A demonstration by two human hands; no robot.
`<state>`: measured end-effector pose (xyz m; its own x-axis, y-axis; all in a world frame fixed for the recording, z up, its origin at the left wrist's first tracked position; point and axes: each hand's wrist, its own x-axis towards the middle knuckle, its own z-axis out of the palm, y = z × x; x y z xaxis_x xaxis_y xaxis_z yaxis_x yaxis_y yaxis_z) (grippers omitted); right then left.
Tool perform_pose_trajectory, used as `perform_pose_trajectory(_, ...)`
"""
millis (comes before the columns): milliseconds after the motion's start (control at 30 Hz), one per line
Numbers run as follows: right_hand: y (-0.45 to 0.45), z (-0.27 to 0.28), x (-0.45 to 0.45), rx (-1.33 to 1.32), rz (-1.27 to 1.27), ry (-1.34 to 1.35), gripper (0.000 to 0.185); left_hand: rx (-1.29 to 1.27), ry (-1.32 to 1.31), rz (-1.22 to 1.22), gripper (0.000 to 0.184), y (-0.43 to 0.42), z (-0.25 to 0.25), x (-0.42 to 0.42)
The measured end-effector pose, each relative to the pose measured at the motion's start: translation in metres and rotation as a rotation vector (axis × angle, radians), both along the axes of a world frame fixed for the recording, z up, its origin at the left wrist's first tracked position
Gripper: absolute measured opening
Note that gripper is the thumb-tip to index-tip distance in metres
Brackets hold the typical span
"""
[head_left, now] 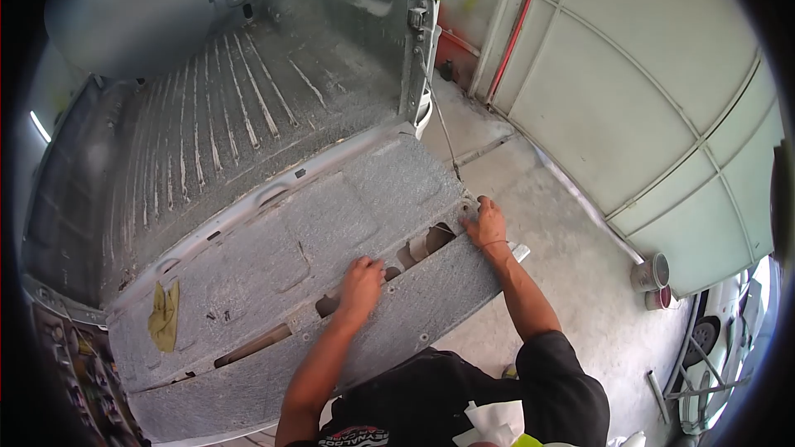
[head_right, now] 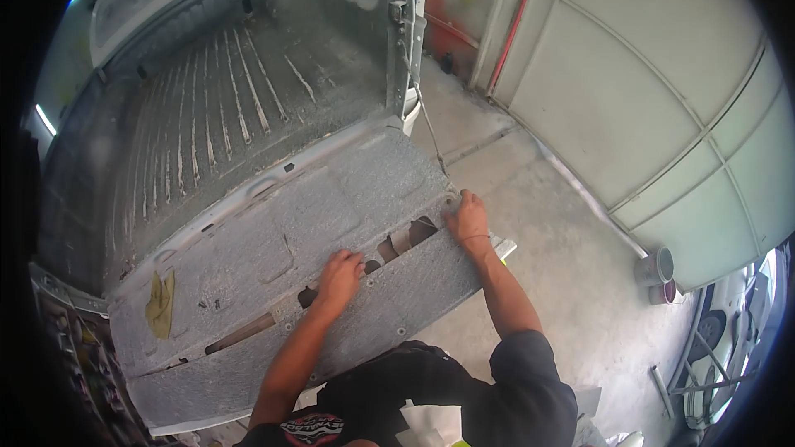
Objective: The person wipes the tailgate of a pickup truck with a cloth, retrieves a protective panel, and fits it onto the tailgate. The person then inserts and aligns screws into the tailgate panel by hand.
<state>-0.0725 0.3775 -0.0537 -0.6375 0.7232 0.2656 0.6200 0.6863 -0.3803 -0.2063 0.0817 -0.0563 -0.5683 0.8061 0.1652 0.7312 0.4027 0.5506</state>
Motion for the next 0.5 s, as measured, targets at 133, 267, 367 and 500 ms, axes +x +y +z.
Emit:
perform_pose_trajectory(133, 0.013, 0.008, -0.006, 0.011, 0.116, -0.168, 0.04, -0.079, -0.031, -0.085, 0.022, -0.002, 0.004, -0.009)
perform_pose_trajectory(267, 0.019, 0.012, -0.024, 0.06, 0.126, -0.217, 0.044, 0.032, -0.034, -0.079, 0.012, -0.011, -0.007, -0.012)
perform_pose_trajectory(367, 0.021, 0.028, -0.034, 0.026, 0.116, -0.425, 0.045, -0.083, -0.021, -0.084, 0.012, -0.009, -0.006, -0.018)
perform_pose_trajectory(500, 0.026, 0.021, -0.038, 0.09, 0.139, -0.494, 0.03, -0.104, 0.164, -0.127, 0.017, -0.005, -0.012, -0.012)
